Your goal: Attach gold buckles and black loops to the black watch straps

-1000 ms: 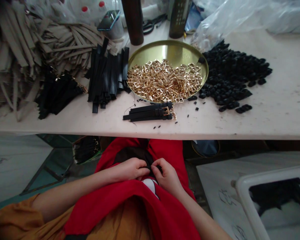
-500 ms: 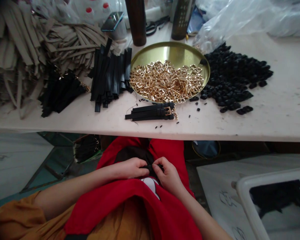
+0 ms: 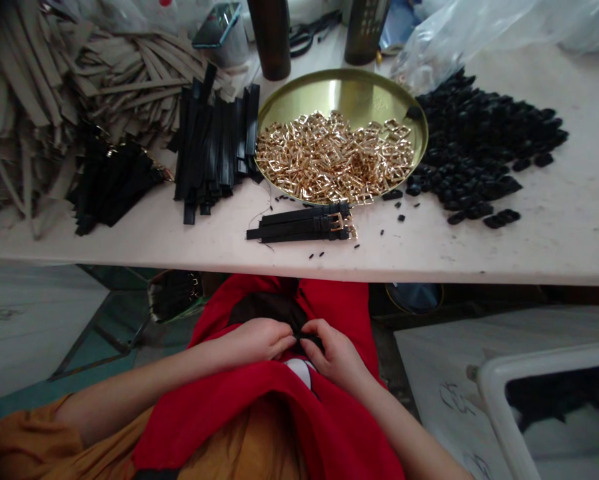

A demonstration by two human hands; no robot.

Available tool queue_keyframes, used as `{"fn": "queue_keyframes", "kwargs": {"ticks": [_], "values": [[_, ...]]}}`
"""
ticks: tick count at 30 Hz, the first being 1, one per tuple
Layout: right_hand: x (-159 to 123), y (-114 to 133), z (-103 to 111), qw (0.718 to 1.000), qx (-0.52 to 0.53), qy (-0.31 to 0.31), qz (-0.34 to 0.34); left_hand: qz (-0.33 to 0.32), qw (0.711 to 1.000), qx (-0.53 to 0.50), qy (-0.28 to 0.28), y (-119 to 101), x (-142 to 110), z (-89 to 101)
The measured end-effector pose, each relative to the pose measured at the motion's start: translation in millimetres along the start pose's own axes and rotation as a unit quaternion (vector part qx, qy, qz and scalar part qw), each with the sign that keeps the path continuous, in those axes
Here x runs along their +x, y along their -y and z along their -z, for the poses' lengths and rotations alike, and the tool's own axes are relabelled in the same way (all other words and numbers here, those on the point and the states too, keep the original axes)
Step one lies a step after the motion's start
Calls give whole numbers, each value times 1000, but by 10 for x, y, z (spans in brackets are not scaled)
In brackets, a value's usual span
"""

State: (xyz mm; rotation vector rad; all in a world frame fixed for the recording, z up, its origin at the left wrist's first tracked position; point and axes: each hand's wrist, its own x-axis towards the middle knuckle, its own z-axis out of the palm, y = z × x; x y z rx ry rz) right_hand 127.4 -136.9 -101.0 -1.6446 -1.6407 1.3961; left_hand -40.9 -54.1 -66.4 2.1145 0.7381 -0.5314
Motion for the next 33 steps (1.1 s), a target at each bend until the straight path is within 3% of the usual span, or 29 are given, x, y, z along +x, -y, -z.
{"fn": "queue_keyframes", "kwargs": {"ticks": [6, 12, 20, 27, 33], "values": [[17, 94, 44, 999, -23, 23, -12, -3, 1000, 13, 12, 26, -72, 68], [8, 100, 48, 998, -31, 43, 15, -9, 1000, -19, -12, 19, -57, 6], [-25, 71, -25, 1000, -24, -4, -2, 22, 983, -180, 23, 86, -109, 1], [-23, 108, -42, 1000, -30, 2, -2, 20, 990, -139, -28, 42, -35, -158], [-58, 60, -9, 999, -29, 10, -22, 6, 989, -145, -18, 52, -107, -111]]}}
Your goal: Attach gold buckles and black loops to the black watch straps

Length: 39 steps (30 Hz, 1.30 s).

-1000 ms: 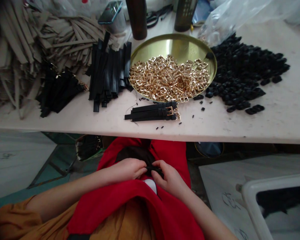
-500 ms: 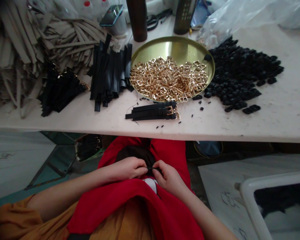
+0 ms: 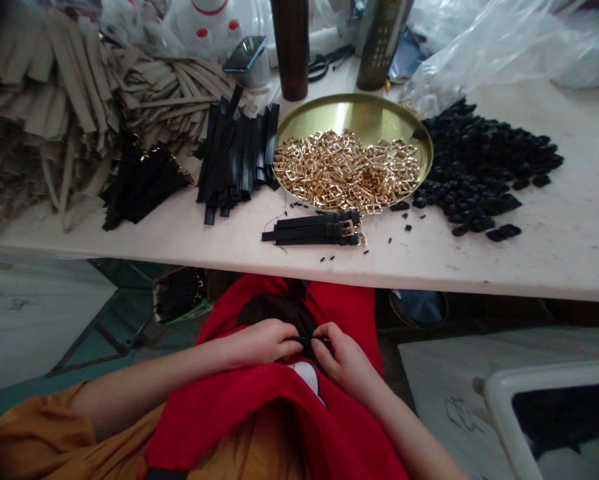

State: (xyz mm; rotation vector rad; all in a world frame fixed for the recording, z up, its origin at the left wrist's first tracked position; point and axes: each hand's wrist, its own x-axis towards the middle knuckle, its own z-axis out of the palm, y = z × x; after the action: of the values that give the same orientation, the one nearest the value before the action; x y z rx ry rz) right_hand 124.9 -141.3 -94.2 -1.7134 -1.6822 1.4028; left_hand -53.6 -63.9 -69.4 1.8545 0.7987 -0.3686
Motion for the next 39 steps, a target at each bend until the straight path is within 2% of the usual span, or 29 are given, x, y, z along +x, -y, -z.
{"fn": "queue_keyframes", "kwargs": {"ticks": [6, 10, 18, 22, 25, 28, 31, 33, 35, 36, 37, 39], "values": [[-8, -31, -27, 999, -44, 15, 23, -19, 994, 100, -36, -50, -33, -22], [7, -36, -37, 998, -49, 25, 25, -26, 987, 158, -19, -84, 31, -36], [-8, -47, -33, 999, 19, -26, 38, -33, 989, 140, -28, -87, 55, 6], [-25, -47, -31, 998, 45, -35, 37, -36, 986, 158, -44, -168, 118, 11], [45, 49, 91, 995, 62, -66, 46, -48, 983, 162, -69, -288, 172, 191], [252, 267, 378, 988, 35, -136, 67, -77, 972, 185, -126, -437, 229, 568], [541, 506, 752, 973, -36, -219, 61, -111, 941, 225, -227, -548, 313, 979], [712, 572, 963, 948, -127, -288, 52, -105, 911, 252, -310, -556, 374, 1171], [843, 502, 1092, 898, -235, -365, 67, -85, 882, 288, -363, -502, 427, 1278], [899, 410, 1121, 878, -275, -382, 88, -80, 874, 312, -364, -459, 451, 1307], [955, 287, 1128, 867, -293, -390, 99, -79, 870, 335, -354, -412, 476, 1325], [1074, -11, 1096, 876, -286, -371, 113, -105, 856, 376, -338, -330, 537, 1344]]}}
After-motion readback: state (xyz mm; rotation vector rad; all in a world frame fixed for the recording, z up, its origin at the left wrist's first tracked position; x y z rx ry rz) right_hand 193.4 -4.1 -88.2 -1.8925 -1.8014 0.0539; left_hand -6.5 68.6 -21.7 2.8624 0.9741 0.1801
